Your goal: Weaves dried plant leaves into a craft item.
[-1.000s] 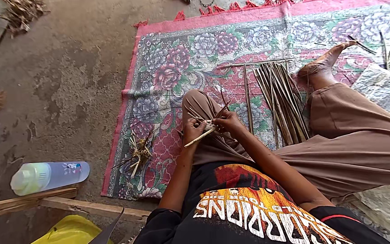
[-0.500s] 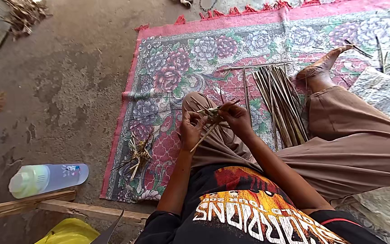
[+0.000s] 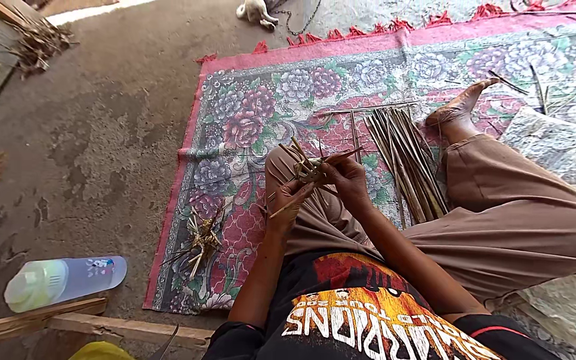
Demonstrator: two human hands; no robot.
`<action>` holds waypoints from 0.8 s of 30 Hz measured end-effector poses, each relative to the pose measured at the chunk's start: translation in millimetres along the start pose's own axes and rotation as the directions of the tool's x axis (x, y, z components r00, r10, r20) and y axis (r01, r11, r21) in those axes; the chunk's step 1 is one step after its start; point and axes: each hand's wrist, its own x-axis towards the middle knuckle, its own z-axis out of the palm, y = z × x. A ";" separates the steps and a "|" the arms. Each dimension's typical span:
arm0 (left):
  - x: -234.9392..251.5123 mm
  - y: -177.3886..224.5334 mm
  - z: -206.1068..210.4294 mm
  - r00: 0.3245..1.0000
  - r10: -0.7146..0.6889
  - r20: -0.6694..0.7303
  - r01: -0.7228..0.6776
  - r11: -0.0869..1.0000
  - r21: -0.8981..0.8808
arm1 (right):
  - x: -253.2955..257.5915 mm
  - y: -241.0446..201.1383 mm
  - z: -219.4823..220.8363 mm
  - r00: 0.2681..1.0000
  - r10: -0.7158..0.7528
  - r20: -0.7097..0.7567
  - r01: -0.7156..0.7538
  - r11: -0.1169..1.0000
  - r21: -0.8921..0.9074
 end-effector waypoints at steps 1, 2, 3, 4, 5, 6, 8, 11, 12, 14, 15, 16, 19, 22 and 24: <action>0.8 -0.6 1.2 1.000 0.026 -0.012 -0.026 0.999 -0.032 | -1.8 -2.1 0.3 0.999 0.032 -0.001 -0.032 0.999 0.032; 1.8 -0.7 2.1 0.998 0.058 -0.035 -0.060 0.997 -0.049 | -2.7 -4.0 0.8 0.998 0.061 -0.004 -0.061 0.997 0.050; 2.7 0.5 2.9 0.994 0.089 -0.063 -0.093 0.995 -0.049 | -3.1 -5.3 0.7 0.997 0.083 -0.009 -0.082 0.996 0.038; 3.7 2.3 3.3 0.989 0.117 -0.090 -0.121 0.992 -0.038 | -3.0 -6.1 -0.3 0.994 0.111 -0.004 -0.111 0.994 -0.019; 4.7 3.3 2.8 0.984 0.149 -0.102 -0.151 0.989 -0.010 | -2.3 -7.0 -1.4 0.988 0.152 0.006 -0.150 0.984 -0.098; 5.4 4.0 2.0 0.979 0.179 -0.101 -0.178 0.984 0.024 | -1.0 -9.0 -2.8 0.975 0.218 0.038 -0.209 0.965 -0.160; 5.0 5.0 3.1 0.969 0.235 -0.076 -0.226 0.968 0.106 | 2.0 -8.9 -3.9 0.935 0.326 0.139 -0.300 0.937 -0.179; 3.8 3.9 5.8 0.958 0.286 -0.016 -0.280 0.948 0.151 | 0.0 -3.7 -3.0 0.906 0.360 0.221 -0.352 0.933 -0.078; 3.0 4.7 6.2 0.961 0.276 -0.012 -0.272 0.951 0.150 | -0.1 -3.5 -4.4 0.905 0.357 0.231 -0.356 0.933 -0.046; 1.9 7.1 5.6 0.973 0.229 -0.004 -0.228 0.967 0.113 | 2.3 -4.1 -6.1 0.917 0.335 0.218 -0.338 0.941 -0.025; 1.7 7.4 4.3 0.979 0.206 0.010 -0.206 0.975 0.083 | 3.9 -4.3 -6.8 0.921 0.329 0.209 -0.331 0.943 -0.027; 1.5 7.1 2.9 0.983 0.184 0.024 -0.185 0.982 0.050 | 4.8 -4.7 -7.3 0.925 0.322 0.202 -0.322 0.946 -0.035; 1.3 5.3 0.6 0.993 0.116 0.021 -0.115 0.993 -0.031 | 5.4 -5.4 -8.3 0.953 0.218 0.209 -0.190 0.971 -0.146; 2.0 4.4 -2.5 1.000 -0.002 -0.011 0.001 0.998 -0.069 | 5.2 1.1 -11.7 0.972 0.068 0.224 0.029 0.914 -0.405; 4.1 4.7 -6.3 0.996 -0.083 -0.014 0.082 0.995 -0.051 | 6.2 4.0 -12.6 0.970 -0.012 0.242 0.142 0.838 -0.526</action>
